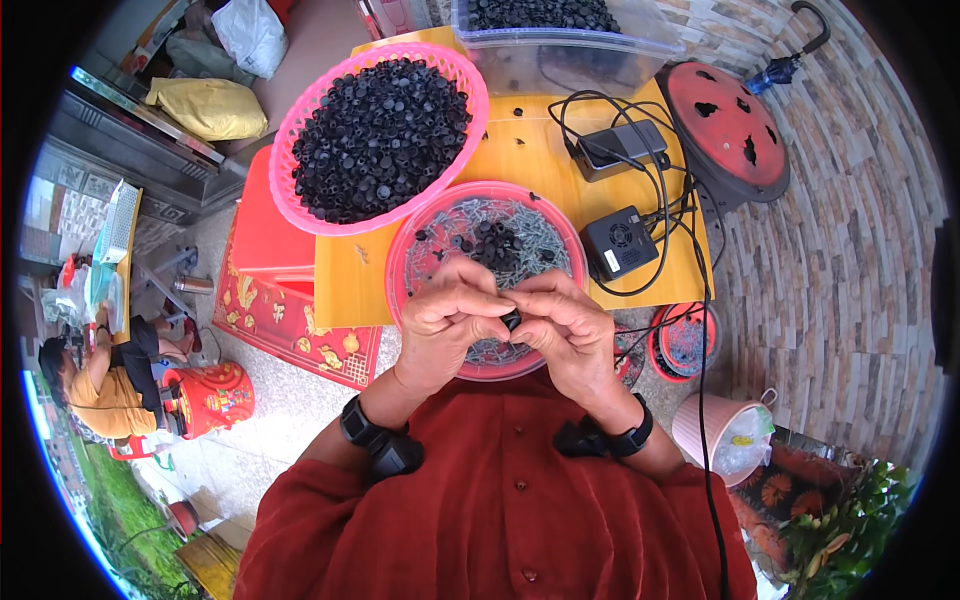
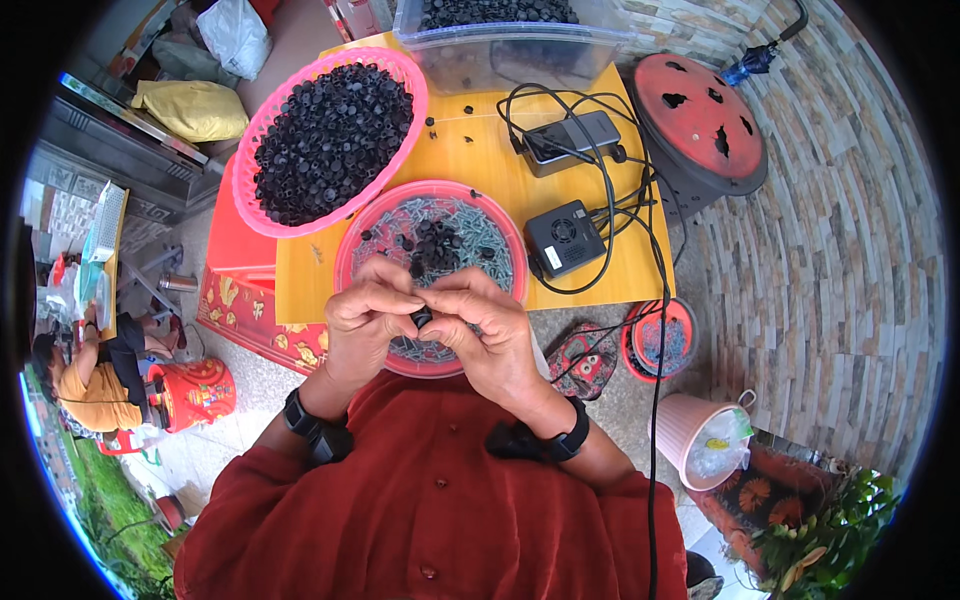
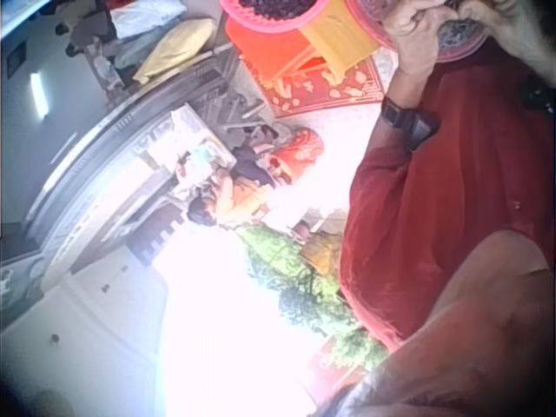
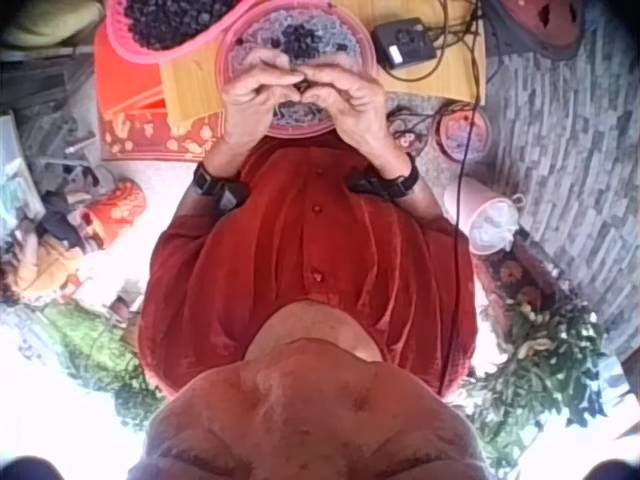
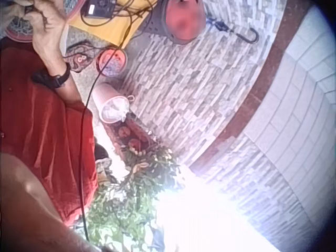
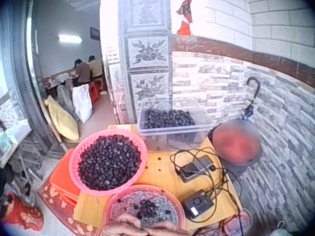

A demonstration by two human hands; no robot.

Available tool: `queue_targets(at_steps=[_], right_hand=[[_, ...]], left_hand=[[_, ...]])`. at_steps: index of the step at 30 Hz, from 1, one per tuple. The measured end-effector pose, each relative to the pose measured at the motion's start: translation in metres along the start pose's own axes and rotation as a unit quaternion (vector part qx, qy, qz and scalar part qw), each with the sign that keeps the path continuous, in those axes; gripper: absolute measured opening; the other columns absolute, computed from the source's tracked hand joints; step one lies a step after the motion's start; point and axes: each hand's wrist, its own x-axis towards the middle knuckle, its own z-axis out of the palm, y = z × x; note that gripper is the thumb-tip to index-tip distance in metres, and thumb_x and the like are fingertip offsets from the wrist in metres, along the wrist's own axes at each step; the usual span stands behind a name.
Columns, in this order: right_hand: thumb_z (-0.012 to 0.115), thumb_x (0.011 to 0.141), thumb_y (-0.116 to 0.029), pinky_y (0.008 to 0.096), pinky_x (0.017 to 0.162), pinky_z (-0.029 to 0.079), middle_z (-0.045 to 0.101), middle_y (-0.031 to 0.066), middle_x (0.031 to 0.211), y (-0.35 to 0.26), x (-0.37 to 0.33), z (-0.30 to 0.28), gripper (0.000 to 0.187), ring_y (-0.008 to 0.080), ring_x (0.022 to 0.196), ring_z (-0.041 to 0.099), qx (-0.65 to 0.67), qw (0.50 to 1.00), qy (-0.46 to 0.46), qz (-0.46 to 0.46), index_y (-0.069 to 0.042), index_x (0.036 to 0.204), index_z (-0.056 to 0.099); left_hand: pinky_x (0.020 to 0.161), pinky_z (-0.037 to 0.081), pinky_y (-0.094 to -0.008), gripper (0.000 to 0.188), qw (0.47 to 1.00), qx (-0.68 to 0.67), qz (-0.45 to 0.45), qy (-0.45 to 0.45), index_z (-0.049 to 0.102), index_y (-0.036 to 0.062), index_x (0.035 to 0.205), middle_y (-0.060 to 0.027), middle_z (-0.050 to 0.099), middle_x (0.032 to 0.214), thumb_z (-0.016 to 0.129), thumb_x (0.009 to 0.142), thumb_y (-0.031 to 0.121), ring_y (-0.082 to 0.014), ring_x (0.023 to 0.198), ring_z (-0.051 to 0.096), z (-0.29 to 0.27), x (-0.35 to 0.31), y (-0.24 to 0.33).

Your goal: Manually sort small plastic or metal mechanical components into different containers.

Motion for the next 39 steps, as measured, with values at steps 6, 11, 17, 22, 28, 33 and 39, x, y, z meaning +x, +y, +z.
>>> queue_targets(at_steps=[6, 11, 17, 22, 28, 33, 39], right_hand=[[0.066, 0.074, 0.002, 0.0241, 0.066, 0.047, 0.057, 0.0066, 0.087, -0.003, -0.005, 0.007, 0.026, 0.0138, 0.076, 0.057, 0.096, 0.994, 0.028, 0.047, -0.002, 0.099, 0.062], [0.067, 0.072, 0.002, 0.0232, 0.062, 0.048, 0.059, 0.0069, 0.082, 0.0, -0.006, 0.005, 0.023, 0.0144, 0.071, 0.058, 0.052, 0.993, 0.096, -0.031, -0.002, 0.094, 0.063], [0.069, 0.07, 0.001, 0.0277, 0.056, 0.049, 0.06, 0.0087, 0.077, -0.016, -0.002, 0.004, 0.016, 0.0182, 0.066, 0.06, -0.193, 0.972, 0.073, -0.11, -0.001, 0.085, 0.064], [0.07, 0.069, 0.001, 0.0279, 0.054, 0.049, 0.061, 0.0089, 0.076, -0.02, -0.003, 0.0, 0.017, 0.0192, 0.065, 0.061, -0.249, 0.96, 0.064, -0.114, -0.002, 0.085, 0.064], [0.069, 0.07, 0.002, 0.0261, 0.054, 0.049, 0.062, 0.0095, 0.076, -0.019, -0.005, -0.002, 0.016, 0.0179, 0.065, 0.062, -0.214, 0.969, 0.083, -0.087, -0.001, 0.084, 0.063], [0.068, 0.071, 0.003, 0.0249, 0.055, 0.05, 0.062, 0.0095, 0.077, -0.018, -0.007, -0.003, 0.015, 0.0161, 0.066, 0.063, -0.195, 0.974, 0.095, -0.069, -0.001, 0.085, 0.064], [0.066, 0.072, 0.006, 0.0228, 0.057, 0.05, 0.062, 0.0081, 0.077, -0.013, -0.012, -0.003, 0.015, 0.0127, 0.067, 0.062, -0.102, 0.988, 0.116, 0.025, 0.0, 0.086, 0.064]], left_hand=[[0.062, 0.05, -0.02, 0.014, 1.0, -0.015, -0.007, -0.023, 0.063, 0.0035, 0.089, -0.007, 0.051, 0.089, 0.064, 0.076, -0.001, -0.0118, 0.077, 0.054, -0.002, 0.0, 0.003], [0.068, 0.051, -0.0235, 0.016, 0.997, -0.064, -0.027, -0.015, 0.06, 0.0008, 0.092, -0.011, 0.056, 0.094, 0.062, 0.077, -0.004, -0.0151, 0.082, 0.057, 0.004, -0.003, -0.001], [0.072, 0.051, -0.0263, 0.017, 0.993, -0.106, -0.054, 0.007, 0.059, -0.0014, 0.094, -0.0117, 0.057, 0.097, 0.061, 0.078, -0.005, -0.0164, 0.086, 0.058, 0.002, -0.004, -0.005], [0.073, 0.051, -0.0258, 0.022, 0.997, -0.01, -0.074, -0.036, 0.06, -0.0009, 0.102, -0.0104, 0.058, 0.097, 0.059, 0.08, -0.003, -0.0154, 0.083, 0.058, -0.002, -0.003, -0.005], [0.067, 0.053, -0.0263, 0.02, 0.97, -0.16, -0.182, -0.008, 0.059, -0.0021, 0.102, -0.0142, 0.058, 0.098, 0.059, 0.083, 0.006, -0.0168, 0.083, 0.06, 0.003, -0.003, 0.0], [0.067, 0.054, -0.0268, 0.021, 0.961, -0.186, -0.203, 0.003, 0.057, -0.0027, 0.104, -0.0152, 0.059, 0.098, 0.057, 0.084, 0.004, -0.0181, 0.082, 0.062, -0.001, -0.007, -0.006], [0.067, 0.054, -0.0268, 0.02, 0.958, -0.197, -0.21, 0.009, 0.057, -0.0031, 0.104, -0.0146, 0.061, 0.096, 0.055, 0.085, 0.005, -0.0183, 0.079, 0.063, 0.0, -0.008, -0.007]])
